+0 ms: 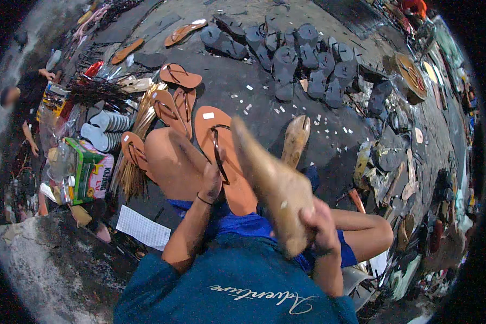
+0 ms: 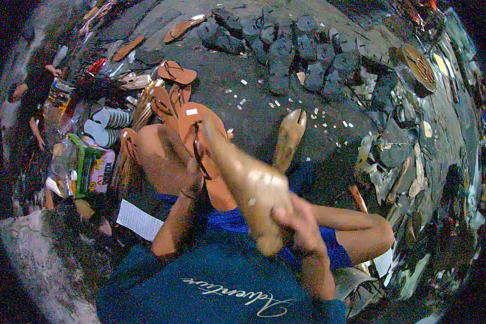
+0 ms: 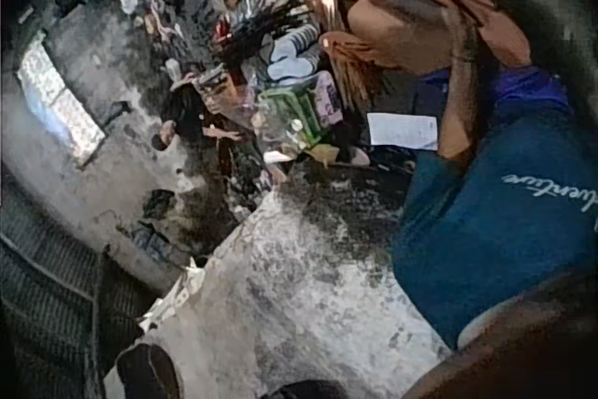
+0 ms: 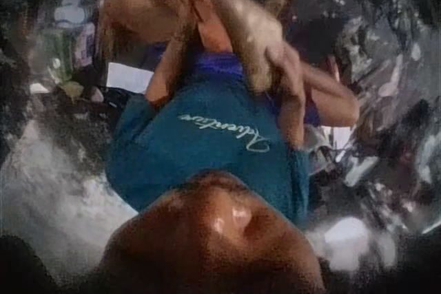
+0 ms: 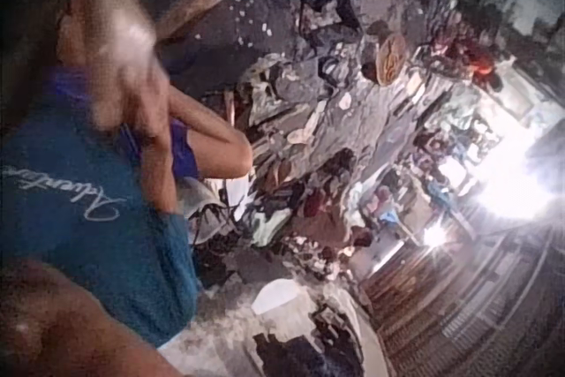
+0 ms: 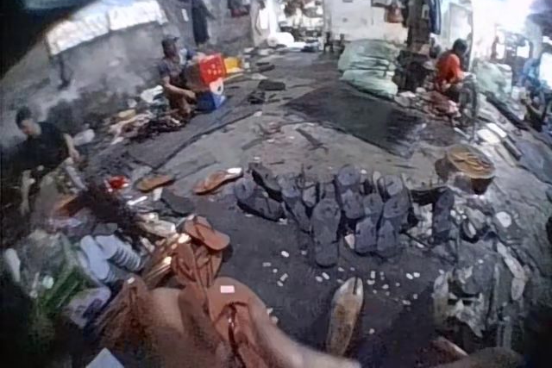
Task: The person applies a yellowish liquid to a flat surface using a brush, then handles multiple sandals, inspecting and adjusting their straps and soles. The person works on the floor in a cluttered workshop environment.
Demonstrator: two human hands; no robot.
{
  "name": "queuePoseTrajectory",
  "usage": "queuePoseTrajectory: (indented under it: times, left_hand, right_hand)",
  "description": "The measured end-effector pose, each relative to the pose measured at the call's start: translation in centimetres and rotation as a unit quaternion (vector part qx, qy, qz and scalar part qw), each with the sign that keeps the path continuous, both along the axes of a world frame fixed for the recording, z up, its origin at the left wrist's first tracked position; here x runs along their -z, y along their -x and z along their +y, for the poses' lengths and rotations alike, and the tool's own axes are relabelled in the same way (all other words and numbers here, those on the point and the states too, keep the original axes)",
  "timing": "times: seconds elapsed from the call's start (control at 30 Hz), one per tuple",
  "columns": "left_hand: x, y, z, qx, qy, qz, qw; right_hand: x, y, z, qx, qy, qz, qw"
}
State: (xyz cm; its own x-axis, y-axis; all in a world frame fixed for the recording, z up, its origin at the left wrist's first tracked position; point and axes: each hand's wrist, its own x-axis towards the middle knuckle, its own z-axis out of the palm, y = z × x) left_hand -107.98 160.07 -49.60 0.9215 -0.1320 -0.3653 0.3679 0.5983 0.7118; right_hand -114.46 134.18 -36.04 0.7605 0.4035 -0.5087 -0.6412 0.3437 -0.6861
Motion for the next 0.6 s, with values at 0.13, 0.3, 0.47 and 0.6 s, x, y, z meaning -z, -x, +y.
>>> queuePoseTrajectory:
  times: [0.13, 0.3, 0.47, 0.6]
  left_hand:
    - [-4.4, -1.2, -2.2, 0.019, 0.136, 0.009, 0.991]
    - [-3.1, 4.1, -2.9, 0.021, 0.236, -0.016, 0.971]
    - [-0.7, 5.1, -1.9, -0.068, 0.239, 0.044, 0.968]
    - [-1.3, 4.2, -1.5, -0.054, 0.277, 0.024, 0.959]
  right_hand:
    - [-2.0, 1.9, 3.4, -0.076, 0.285, -0.143, 0.945]
    - [-0.3, 1.8, 8.7, -0.108, 0.480, -0.357, 0.794]
    - [2.0, 0.6, 12.1, -0.012, 0.502, -0.428, 0.752]
    - [2.2, 0.3, 13.1, 0.013, 0.505, -0.445, 0.740]
